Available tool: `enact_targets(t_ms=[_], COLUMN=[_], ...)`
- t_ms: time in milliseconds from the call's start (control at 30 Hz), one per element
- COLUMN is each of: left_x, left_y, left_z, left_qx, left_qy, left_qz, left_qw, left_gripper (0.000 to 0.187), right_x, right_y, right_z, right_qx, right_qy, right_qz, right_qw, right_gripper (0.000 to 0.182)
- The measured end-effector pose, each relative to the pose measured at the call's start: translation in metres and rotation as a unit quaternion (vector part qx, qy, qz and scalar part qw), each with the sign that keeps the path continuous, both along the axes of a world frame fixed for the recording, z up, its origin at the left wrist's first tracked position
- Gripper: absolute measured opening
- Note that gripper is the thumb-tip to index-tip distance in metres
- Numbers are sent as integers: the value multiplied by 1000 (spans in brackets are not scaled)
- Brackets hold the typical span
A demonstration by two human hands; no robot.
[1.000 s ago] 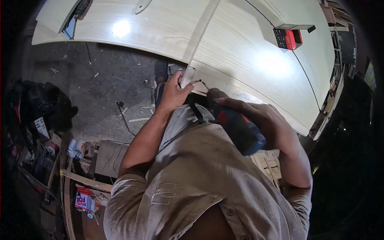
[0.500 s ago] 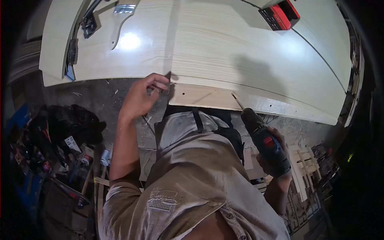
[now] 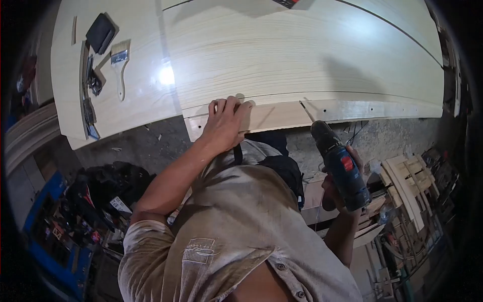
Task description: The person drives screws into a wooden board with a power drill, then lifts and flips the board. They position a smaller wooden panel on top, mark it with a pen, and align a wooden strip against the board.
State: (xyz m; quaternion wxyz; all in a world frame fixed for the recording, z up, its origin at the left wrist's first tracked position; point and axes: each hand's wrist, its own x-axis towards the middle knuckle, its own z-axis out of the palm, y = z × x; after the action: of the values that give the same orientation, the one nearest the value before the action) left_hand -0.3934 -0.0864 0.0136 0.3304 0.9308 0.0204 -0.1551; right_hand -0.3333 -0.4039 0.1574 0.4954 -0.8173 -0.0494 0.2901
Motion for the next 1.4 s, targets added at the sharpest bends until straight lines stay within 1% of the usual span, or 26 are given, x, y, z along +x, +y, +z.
enact_targets(t_ms=[33,100,133,200,233,333,400,533,600,733,800,833,867,933,967,1000,1067,1100,1133,1200,1233,1267,1300,1333,1367,1400], left_x=[4,8,11,18,22,24,24,17,11,1,-5,-8,-9,-10,-13,-13,-18,-21,-30,-47,-50,-53,-74,-70,-77,-88], left_y=[0,2,5,11,11,13,12,9,7,13,20,26,31,41,38,37,28,28,26,18,12,9,27,28,38,49], left_z=[-2,-6,-7,-6,-2,-3,-2,-2,-2,6,9,13,19,31,39,42,56,53,55,73,86,96,77,76,73,67], left_qx=[2,2,5,-43,-28,-32,-30,-39,-21,43,62,66,75,-141,-247,-340,-534,-603,-696,-781,-811,-838,-713,-825,-818,-809], left_qy=[-2,-3,-6,2,29,39,37,6,-31,-41,-40,-41,-44,3,43,100,124,135,132,57,7,-43,-102,-115,-116,-115], left_qz=[-8,-35,-42,-41,-51,-54,-54,-33,-38,-26,-48,-47,-33,29,75,90,100,55,43,96,86,75,159,138,198,262], left_qw=[1000,999,999,998,998,997,997,999,999,998,996,996,996,990,965,931,831,785,704,614,578,538,675,536,527,513], left_gripper=[79,78,78,77,74,76,75,72,69,69,66,58,58,50,45,47,58,76,88,99,96,94,97,82,75,68], right_x=[-2,-5,-6,-8,-10,-15,-16,-22,-23,-32,-36,-38,-39,-39,-37,-32,-23,-20,-22,-26,-36,-44,-49,-51,-51,-56], right_y=[0,4,-1,-12,-15,-22,-27,-35,-27,-26,-22,-21,-15,4,19,31,74,95,115,156,176,192,206,217,222,223], right_z=[0,2,-1,-7,-7,-4,-4,-14,-13,-18,-19,-20,-21,-27,-35,-47,-38,-36,-29,-16,-20,-20,-24,-25,-22,-16], right_qx=[2,84,87,80,77,80,127,93,154,177,179,206,216,201,199,158,165,228,210,177,134,121,136,152,156,173], right_qy=[-2,70,67,-10,-36,0,46,-25,-9,-36,-82,-74,-74,-95,-139,-212,-319,-300,-297,-291,-267,-290,-287,-285,-293,-253], right_qz=[-8,-93,-99,-67,-59,-135,-179,-207,-250,-234,-196,-174,-160,-146,-116,-50,24,78,133,242,281,299,312,324,326,344], right_qw=[1000,990,989,995,995,988,975,974,956,955,961,960,960,964,963,963,933,923,922,909,912,901,896,889,885,887], right_gripper=[84,87,87,90,91,90,89,90,91,90,88,86,86,89,88,86,83,90,92,98,98,96,94,92,92,88])
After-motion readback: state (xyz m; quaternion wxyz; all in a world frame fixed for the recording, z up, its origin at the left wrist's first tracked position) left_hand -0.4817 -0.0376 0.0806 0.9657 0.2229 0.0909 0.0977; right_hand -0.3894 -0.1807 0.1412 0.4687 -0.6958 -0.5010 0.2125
